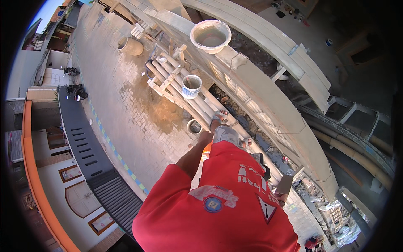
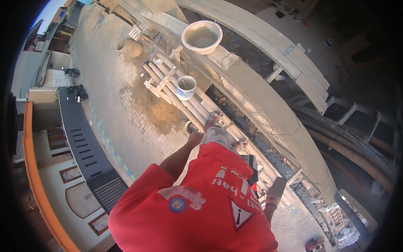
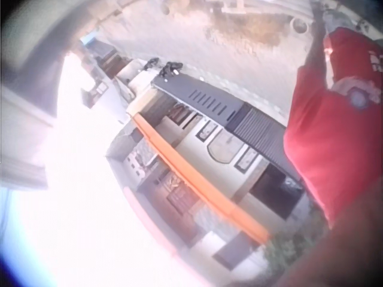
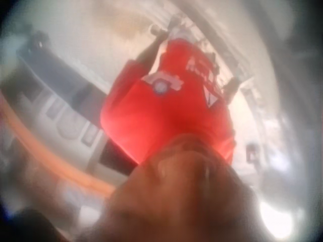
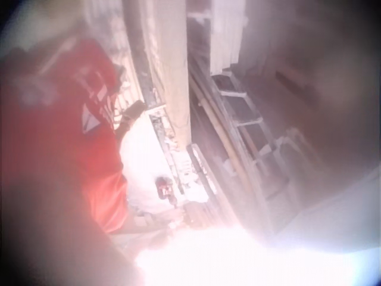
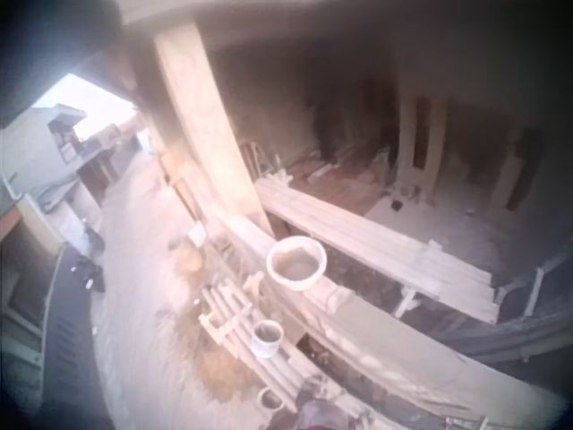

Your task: The person smooths a freshly poured concrete surface using a rectangular trowel. They repeatedly rub the trowel along the surface, occasionally dipping it into a bucket of water to maintain smoothness.

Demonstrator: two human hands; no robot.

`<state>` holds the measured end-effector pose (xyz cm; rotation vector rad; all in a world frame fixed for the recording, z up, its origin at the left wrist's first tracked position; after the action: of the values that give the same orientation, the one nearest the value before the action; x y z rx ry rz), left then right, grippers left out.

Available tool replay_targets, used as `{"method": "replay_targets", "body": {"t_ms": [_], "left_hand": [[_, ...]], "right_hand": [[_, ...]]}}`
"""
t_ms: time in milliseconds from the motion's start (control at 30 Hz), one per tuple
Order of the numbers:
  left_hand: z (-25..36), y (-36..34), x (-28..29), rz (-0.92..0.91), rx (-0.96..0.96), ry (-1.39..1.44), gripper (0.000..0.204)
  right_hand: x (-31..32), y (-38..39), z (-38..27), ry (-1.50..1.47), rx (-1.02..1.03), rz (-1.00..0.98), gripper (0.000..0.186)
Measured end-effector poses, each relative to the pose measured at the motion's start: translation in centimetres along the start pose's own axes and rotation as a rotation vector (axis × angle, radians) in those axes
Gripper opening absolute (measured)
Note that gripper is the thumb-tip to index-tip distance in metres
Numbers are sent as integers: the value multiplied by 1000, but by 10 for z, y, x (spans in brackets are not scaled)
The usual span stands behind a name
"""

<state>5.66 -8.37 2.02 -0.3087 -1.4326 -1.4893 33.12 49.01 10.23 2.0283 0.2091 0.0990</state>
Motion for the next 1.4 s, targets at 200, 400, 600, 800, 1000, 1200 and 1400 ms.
{"method": "replay_targets", "body": {"t_ms": [200,400,600,800,1000,1200,1400], "left_hand": [[25,39,31,-16,2,224,40],[3,15,37,42,-128,215,29],[41,6,47,-148,110,633,24],[43,9,56,-168,87,623,31],[33,4,66,-147,100,672,27],[31,17,83,-89,91,721,27],[-1,21,87,-120,270,638,32]], "right_hand": [[-42,3,-42,-28,96,-103,9],[-66,14,-9,11,47,-84,11],[-11,0,15,-11,-6,-11,14],[-63,41,14,-109,-94,-377,27],[-108,54,11,-115,-20,-426,32],[-164,50,14,-37,-47,-569,40],[-250,50,20,3,-114,-698,40]]}}
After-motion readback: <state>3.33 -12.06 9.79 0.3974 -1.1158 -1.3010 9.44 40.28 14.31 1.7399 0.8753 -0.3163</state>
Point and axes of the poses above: each hand's wrist, its own y-axis away from the middle knuckle, its own x-axis out of the back of the hand, z = x × y, the point moved 5 cm from there along -y, towards the middle knuckle, and after that the axes turned 7 degrees about z, right-handed, at the moved point
